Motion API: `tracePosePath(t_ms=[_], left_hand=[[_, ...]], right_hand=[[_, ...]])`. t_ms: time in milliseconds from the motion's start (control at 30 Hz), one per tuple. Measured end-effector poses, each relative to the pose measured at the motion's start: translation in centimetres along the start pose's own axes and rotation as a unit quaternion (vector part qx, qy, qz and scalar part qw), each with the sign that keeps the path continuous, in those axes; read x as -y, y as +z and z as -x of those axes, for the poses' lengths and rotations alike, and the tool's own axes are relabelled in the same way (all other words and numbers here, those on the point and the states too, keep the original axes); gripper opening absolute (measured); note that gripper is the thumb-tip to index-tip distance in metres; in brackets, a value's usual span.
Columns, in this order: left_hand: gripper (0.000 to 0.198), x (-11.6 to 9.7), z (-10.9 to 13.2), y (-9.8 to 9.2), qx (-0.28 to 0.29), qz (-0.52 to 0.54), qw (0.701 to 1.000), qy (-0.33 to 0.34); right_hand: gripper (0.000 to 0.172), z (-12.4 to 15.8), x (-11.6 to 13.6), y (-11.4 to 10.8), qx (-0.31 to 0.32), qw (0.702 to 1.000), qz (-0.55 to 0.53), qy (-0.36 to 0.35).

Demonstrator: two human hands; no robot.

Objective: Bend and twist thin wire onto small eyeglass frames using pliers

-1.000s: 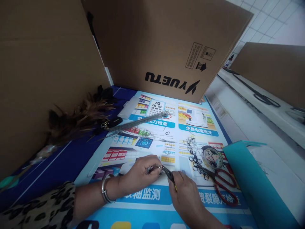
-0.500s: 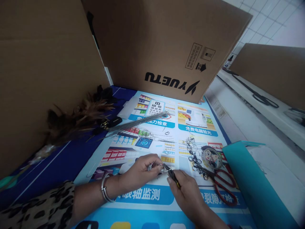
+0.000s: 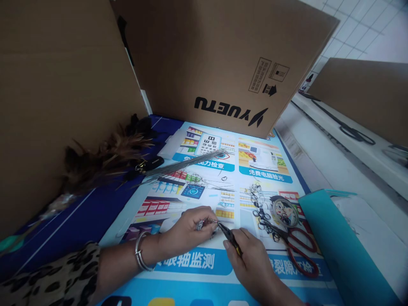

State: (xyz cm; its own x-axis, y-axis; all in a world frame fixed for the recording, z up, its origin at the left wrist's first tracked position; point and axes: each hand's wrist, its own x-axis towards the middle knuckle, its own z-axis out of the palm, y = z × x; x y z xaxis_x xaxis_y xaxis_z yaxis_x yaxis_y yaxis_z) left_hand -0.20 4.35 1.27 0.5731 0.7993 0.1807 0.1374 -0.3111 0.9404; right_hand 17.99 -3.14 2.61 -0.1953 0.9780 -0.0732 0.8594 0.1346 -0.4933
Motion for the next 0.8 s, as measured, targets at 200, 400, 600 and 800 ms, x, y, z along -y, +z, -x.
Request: tracePosePath(t_ms=[200, 400, 600, 800], left_hand=[[0.010, -0.10, -0.01, -0.11, 0.010, -0.010, 1.000, 0.002], [0.009, 0.03, 0.06, -0.06, 0.013, -0.020, 1.000, 0.008], [0.009, 0.14, 0.10, -0.10, 0.021, -0.026, 0.999, 0.003], [0.010, 0.20, 0.05, -0.02, 0.020, -0.031, 0.999, 0.000]], right_hand=[[0.015, -0.09, -0.12, 0.10, -0.005, 0.999, 0.032, -0.009], [0.011, -0.15, -0.51, 0.40, -0.006, 0.997, 0.072, -0.009], [0.008, -0.08, -0.45, 0.33, 0.012, 0.996, 0.083, 0.000], [0.006, -0.19, -0.74, 0.51, 0.012, 0.995, 0.095, -0.008]])
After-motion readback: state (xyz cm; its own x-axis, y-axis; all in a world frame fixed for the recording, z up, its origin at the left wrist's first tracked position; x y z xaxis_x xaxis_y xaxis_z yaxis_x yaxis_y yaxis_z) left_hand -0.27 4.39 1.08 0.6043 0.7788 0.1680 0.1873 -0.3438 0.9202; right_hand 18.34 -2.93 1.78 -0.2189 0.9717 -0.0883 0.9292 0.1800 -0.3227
